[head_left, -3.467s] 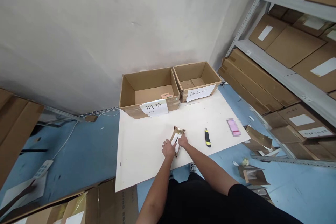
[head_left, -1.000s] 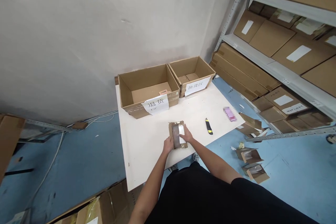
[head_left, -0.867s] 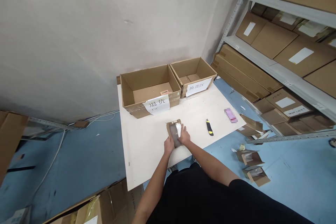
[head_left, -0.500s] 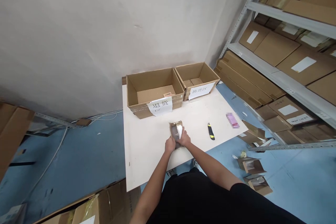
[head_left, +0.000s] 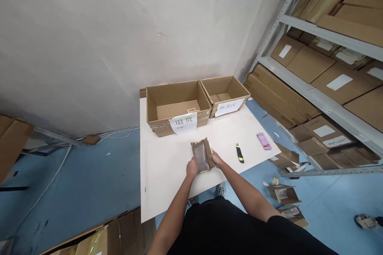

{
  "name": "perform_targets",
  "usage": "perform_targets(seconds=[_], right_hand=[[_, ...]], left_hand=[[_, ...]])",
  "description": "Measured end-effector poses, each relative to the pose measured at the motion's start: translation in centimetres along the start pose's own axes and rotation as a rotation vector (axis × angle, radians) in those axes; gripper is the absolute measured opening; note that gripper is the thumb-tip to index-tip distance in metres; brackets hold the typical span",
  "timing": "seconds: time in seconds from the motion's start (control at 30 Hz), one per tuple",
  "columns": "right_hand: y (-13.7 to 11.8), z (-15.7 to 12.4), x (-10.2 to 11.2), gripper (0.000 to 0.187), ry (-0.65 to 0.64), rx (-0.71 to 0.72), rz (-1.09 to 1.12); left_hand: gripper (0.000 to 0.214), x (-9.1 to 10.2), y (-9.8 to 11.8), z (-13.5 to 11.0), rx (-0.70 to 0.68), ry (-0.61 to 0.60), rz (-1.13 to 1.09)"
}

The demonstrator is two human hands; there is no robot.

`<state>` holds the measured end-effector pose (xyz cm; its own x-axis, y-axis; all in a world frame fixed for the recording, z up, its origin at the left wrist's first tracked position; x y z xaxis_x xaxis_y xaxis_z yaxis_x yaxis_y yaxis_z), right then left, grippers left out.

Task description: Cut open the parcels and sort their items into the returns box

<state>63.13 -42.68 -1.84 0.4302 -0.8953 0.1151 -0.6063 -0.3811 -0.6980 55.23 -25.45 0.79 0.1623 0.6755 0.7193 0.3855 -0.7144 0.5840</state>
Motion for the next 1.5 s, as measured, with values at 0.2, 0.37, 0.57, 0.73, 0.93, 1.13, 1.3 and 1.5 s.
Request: perform_targets(seconds=[0.2, 0.37, 0.57, 0.73, 0.93, 1.13, 1.3, 1.5], right_hand=[[2.6, -0.1, 2.6, 0.073, 0.062, 0.014, 0.160], [4.8, 0.2, 4.6, 0.101, 0.341, 0.070, -0.104], [3.5, -0.1, 4.4, 0.096, 0.539, 0.208, -0.563], [0.6, -1.7, 2.7, 0.053, 0.546, 0.503, -0.903], [-1.5, -2.4, -1.0, 0.031, 0.364, 0.662, -1.114], [-0.9, -2.7, -3.2, 0.051, 0.287, 0.635, -1.175], [-1.1, -2.7, -5.8, 0.041, 0.211, 0.832, -1.125], [-1.1, 0.3, -10.3, 0.050, -0.037, 0.709, -1.175]], left_hand=[[0.043, 0.7, -2.5, -0.5, -0.044, 0.027, -0.093], [0.079, 0.6, -3.3, -1.4, -0.080, 0.247, 0.046], [0.056, -0.5, -1.3, -0.1, -0.428, 0.004, 0.237], [0.033, -0.2, -0.8, -0.2, -0.504, -0.064, 0.338], [0.039, -0.8, -1.6, -3.5, -0.297, 0.062, 0.502], [0.042, -1.9, -2.9, -7.8, -0.195, 0.201, 0.441], [0.049, -1.3, -4.0, -7.8, -0.339, 0.192, 0.347], [0.044, -1.4, -4.8, -6.4, -0.343, 0.103, 0.249]])
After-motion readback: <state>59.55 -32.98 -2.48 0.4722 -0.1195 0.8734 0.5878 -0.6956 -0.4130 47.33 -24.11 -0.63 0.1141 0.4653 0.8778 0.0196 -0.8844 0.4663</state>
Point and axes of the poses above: each hand's wrist, its own z-axis towards the middle knuckle, its own x-axis out of the back of the hand, y = z × x, the point moved 4 cm from there along z, towards the middle knuckle, and after that the axes turned 10 degrees about -x, right-handed, at the moved point
